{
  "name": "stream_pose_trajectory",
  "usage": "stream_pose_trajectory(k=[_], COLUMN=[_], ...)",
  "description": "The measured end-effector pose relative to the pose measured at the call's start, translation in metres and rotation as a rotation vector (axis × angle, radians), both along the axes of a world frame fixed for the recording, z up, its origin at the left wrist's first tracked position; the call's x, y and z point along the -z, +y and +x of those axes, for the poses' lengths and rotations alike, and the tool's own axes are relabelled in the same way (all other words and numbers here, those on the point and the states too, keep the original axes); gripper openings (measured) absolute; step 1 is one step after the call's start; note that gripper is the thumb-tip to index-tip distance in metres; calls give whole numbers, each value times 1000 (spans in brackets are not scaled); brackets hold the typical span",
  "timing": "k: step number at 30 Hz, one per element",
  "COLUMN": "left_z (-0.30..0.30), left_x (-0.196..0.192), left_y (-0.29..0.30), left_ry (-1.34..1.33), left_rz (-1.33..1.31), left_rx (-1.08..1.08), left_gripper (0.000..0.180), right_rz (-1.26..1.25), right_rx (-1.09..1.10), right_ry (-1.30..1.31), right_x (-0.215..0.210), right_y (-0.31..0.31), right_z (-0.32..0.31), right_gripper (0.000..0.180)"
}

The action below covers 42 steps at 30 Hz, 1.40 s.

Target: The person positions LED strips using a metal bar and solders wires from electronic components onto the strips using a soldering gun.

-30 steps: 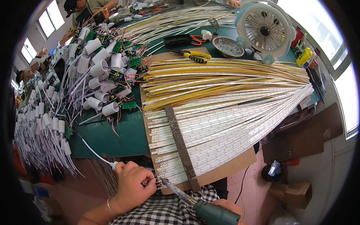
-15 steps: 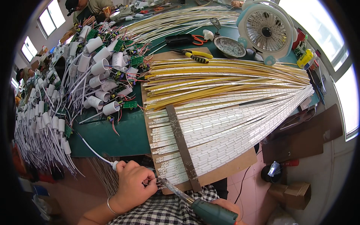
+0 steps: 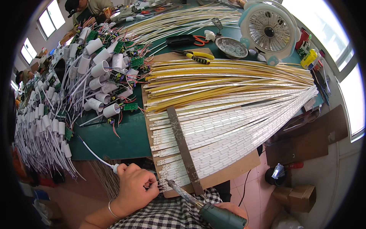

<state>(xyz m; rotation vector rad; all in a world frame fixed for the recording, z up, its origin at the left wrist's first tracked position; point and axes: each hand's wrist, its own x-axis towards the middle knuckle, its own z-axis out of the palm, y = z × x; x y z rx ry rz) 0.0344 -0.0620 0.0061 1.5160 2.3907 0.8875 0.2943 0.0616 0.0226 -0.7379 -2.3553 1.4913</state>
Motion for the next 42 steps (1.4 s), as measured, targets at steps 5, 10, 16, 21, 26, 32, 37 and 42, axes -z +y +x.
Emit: stream_pose_trajectory(k=[5,10,16,21,26,32,37,42], left_z=[1,1,1,1,-2,-7,-8,-11], left_x=[-1,-3,0,0,5,4,1,-2], left_y=[0,0,0,-1,-3,-7,-6,-9], left_ry=[5,22,17,9,21,100,138,164], left_rz=[-9,-31,-2,-3,90,124,98,43], left_rx=[1,-8,-9,-5,38,118,136,183], left_gripper=[11,12,11,11,12,13,14,14], right_rz=[12,51,7,23,-16,-32,78,4], right_rx=[17,45,43,43,55,20,-30,-44], right_ry=[-31,28,-5,0,-22,1,85,90], right_x=[2,11,5,4,0,5,17,17], right_y=[-2,-2,-3,-2,-3,-1,-1,-1], right_z=[2,6,3,1,0,1,3,2], right_gripper=[35,33,33,31,31,32,35,37])
